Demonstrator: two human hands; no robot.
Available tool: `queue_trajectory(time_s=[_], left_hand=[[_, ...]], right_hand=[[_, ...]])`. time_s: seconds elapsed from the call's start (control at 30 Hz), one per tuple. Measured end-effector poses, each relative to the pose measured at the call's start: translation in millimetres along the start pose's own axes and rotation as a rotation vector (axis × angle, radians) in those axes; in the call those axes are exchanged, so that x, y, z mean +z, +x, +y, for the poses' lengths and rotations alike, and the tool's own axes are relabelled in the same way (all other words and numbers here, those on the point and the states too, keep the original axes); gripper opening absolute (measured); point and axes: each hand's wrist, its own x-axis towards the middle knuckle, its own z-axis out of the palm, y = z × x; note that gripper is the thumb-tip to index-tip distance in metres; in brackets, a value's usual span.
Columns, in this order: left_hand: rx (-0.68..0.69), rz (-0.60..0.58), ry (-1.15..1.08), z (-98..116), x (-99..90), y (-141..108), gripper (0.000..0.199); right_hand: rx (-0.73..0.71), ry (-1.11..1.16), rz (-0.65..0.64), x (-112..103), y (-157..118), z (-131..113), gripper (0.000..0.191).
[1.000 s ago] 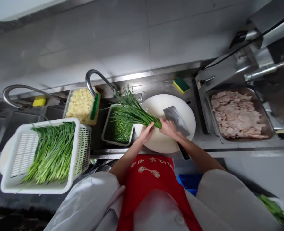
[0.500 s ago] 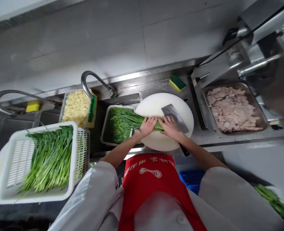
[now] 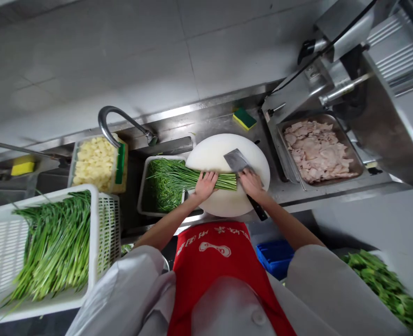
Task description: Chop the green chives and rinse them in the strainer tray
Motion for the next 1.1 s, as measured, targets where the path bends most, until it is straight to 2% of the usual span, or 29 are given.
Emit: queue_trajectory(time_s=[0.2, 0.3, 0.37, 0.43, 0.5, 0.6, 0.7, 0.77, 0.87, 1.0, 1.1], left_hand=[[0.015, 0.049, 0.027, -1.7, -3.8, 0.0, 0.076], [0.035, 0.041, 0.057, -7.3, -8.1, 6.4, 0.08], [0.057, 0.007, 0.063, -11.6, -10.8, 12.0, 0.082], [0.082, -0.034, 0.072, -14.1, -12.3, 16.1, 0.08], [0.087, -0.049, 0.089, -13.3, -11.6, 16.6, 0.073], [0.036, -0.037, 0.112, -6.3, -5.8, 10.3, 0.066], [-0.033, -0.04, 0.125, 2.6, 1.3, 0.3, 0.067], [-0.073, -0.053, 0.131, 7.4, 4.1, -4.4, 0.069], [-0.144, -0.067, 0.146, 15.5, 4.5, -1.5, 0.068], [-0.274, -0.029, 0.12, 36.1, 1.0, 23.1, 0.064], [-0.371, 0.026, 0.068, 50.7, -4.4, 40.3, 0.076]], right_hand=[[-0.249, 0.006, 0.062, 4.9, 37.9, 15.4, 0.035], [-0.383, 0.123, 0.02, 1.0, 57.8, 23.4, 0.032], [-0.426, 0.225, 0.022, -2.3, 60.1, 31.3, 0.033], [-0.339, 0.295, 0.079, -1.6, 44.7, 39.0, 0.035], [-0.137, 0.316, 0.131, 6.3, 10.8, 41.3, 0.037], [0.092, 0.287, 0.027, 29.2, -53.4, 30.0, 0.046], [0.186, 0.231, -0.047, 46.6, -92.7, 13.8, 0.065], [0.227, 0.26, -0.042, 46.1, -97.2, 12.3, 0.072], [0.25, 0.437, 0.027, 32.9, -91.2, 28.1, 0.073], [0.262, 0.661, 0.044, 21.9, -94.7, 46.1, 0.058], [0.196, 0.696, 0.035, 26.0, -101.1, 43.7, 0.049]])
